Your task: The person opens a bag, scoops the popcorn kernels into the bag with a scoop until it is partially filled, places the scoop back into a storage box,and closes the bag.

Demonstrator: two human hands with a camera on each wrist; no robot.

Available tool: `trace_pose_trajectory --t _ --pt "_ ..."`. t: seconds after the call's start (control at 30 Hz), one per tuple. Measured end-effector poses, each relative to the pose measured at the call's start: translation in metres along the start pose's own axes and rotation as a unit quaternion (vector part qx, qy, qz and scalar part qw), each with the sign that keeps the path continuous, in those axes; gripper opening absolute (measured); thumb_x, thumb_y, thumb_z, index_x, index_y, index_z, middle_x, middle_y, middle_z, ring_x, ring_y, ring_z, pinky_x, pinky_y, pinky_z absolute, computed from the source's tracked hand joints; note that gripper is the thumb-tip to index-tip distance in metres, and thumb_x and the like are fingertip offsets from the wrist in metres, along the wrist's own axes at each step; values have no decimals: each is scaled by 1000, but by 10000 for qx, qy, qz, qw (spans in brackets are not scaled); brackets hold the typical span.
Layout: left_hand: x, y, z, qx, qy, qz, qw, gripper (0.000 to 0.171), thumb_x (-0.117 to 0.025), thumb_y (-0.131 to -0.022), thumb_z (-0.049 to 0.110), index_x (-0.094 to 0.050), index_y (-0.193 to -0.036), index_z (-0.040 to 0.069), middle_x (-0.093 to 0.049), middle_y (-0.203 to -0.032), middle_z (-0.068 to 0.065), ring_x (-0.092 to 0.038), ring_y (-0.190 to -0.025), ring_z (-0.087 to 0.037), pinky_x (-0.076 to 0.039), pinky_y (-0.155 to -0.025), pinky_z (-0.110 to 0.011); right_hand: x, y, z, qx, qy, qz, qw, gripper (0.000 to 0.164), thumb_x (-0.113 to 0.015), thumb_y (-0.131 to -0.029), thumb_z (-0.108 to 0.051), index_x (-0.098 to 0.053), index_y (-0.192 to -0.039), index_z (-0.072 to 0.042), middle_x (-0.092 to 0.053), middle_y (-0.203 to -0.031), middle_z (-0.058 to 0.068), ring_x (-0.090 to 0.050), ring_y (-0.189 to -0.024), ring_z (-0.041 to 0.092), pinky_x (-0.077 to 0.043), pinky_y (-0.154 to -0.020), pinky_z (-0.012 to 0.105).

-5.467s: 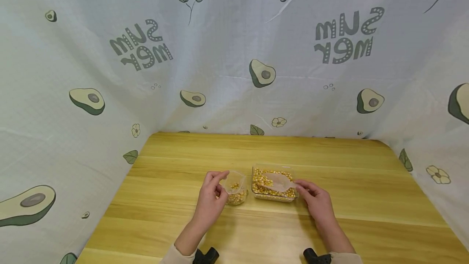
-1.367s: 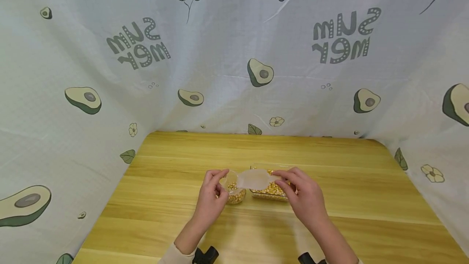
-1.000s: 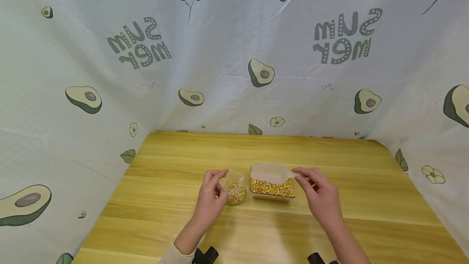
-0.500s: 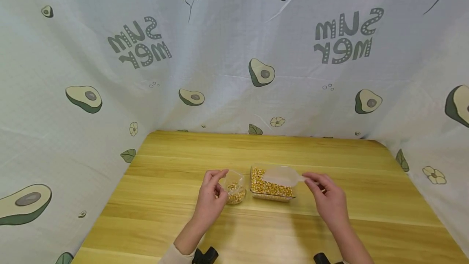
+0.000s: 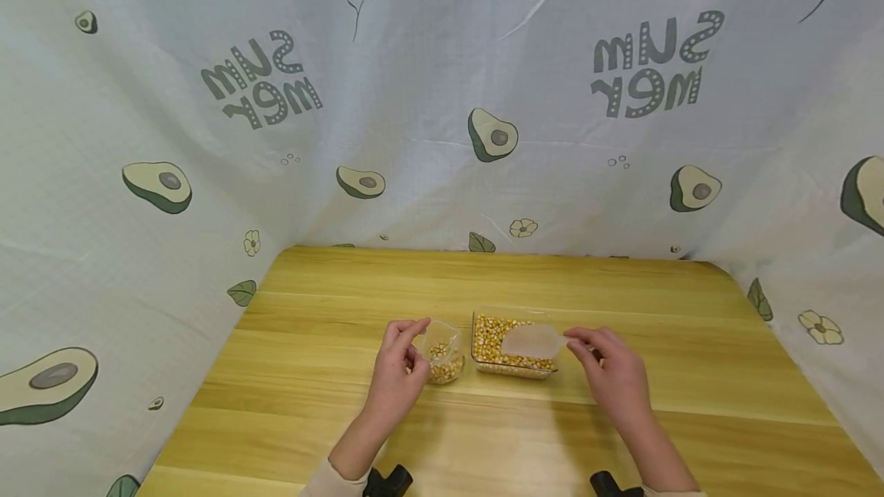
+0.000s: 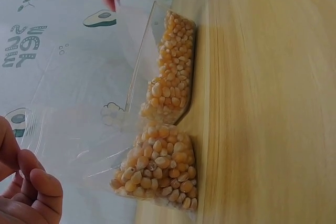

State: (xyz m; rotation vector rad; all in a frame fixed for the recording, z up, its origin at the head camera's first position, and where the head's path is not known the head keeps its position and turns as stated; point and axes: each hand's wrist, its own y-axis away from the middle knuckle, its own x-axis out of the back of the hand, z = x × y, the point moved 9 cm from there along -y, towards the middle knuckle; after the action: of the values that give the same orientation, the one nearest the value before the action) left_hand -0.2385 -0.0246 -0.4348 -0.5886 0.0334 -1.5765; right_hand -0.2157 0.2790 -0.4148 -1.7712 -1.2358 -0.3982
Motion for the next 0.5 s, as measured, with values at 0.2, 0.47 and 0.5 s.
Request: trace_pose_trajectory --t 0.2,0.47,0.5 --pt "0 0 0 43 64 -79 9999 56 -49 -81 -16 -59 -135 -3 -51 -120 -13 -35 -61 -1 -37 -55 -14 -9 -2 -4 212 229 -161 9994 17 -74 -85 -4 -76 -100 -13 -65 -83 -3 -47 -67 -10 -41 -53 20" --pt "-1 -1 -1 112 79 -108 9998 58 -49 -81 -16 -59 -135 2 -51 -121 -12 -35 -61 -1 -37 -56 -15 -23 -2 -3 167 99 -464 9987 17 -74 -86 -6 -77 -102 -12 -65 -83 -4 -48 -67 -8 -42 -53 22" --pt "-1 -1 -1 106 75 -110 9999 57 -49 -81 -16 -59 -135 1 -51 -121 -12 -35 -61 -1 -36 -56 -15 -24 -2 -2 146 63 -476 9987 18 -74 -86 -5 -77 -102 -11 -65 -82 -4 -49 -67 -8 -43 -54 22"
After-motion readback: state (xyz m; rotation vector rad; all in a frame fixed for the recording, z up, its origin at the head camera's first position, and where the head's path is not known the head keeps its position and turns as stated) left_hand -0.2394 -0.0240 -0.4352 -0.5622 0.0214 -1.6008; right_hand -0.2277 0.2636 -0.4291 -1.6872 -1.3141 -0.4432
